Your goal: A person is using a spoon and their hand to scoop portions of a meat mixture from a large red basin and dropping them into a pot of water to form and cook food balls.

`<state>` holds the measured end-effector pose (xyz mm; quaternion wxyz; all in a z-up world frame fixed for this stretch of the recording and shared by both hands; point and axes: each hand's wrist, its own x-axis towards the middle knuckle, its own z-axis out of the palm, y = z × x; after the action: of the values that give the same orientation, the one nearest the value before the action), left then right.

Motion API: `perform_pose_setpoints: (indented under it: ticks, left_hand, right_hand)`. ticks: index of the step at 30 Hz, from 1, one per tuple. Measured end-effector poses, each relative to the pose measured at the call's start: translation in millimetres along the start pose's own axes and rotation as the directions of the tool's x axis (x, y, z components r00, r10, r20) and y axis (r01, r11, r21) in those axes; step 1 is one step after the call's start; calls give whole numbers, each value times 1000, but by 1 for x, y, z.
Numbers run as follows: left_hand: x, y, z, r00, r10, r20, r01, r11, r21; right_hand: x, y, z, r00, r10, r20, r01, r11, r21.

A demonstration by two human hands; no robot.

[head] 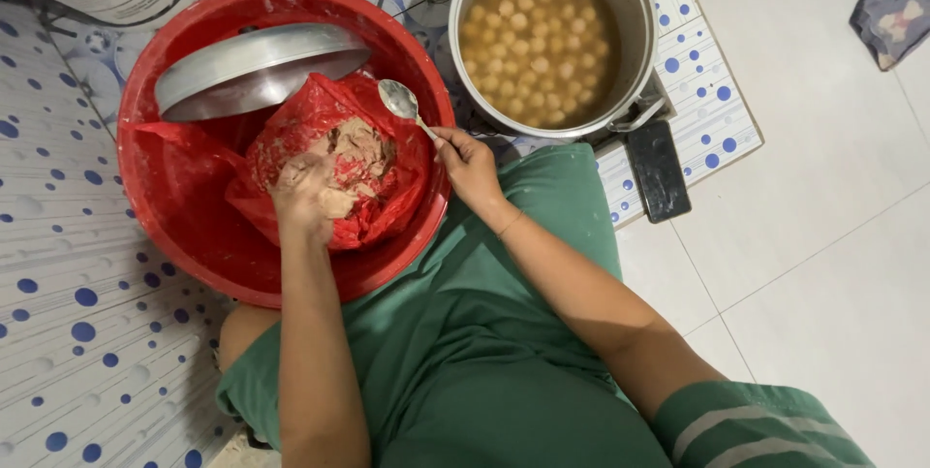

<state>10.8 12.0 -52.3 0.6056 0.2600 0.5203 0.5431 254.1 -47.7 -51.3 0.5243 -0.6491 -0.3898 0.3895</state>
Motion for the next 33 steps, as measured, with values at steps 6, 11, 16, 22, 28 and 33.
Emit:
perform_pose_setpoints:
  ticks: [6,11,16,22,28,33]
  left_hand:
    - [-13,15,9,996,84,-35,-76,977,197]
    - [-31,36,21,971,203,124,-234,911,339]
    - [-40,49,27,963,194,187,-251,899,360]
    - [-24,30,19,994,21,107,-38,987,156]
    - [-27,23,20,947,250,201,-308,883,353]
    - [-28,12,28,937,315,151,-347,883,316]
  right_hand:
    - [2,5,1,1000,-2,3,2,1000,-9]
    - [9,21,0,999,41,15,-42,998,40]
    - [10,24,0,1000,21,21,-22,998,54]
    - [13,32,1,999,33,21,-35,995,94]
    - [5,18,1,998,55,39,-60,988,145]
    - [4,14,0,997,69,29,-73,981,180]
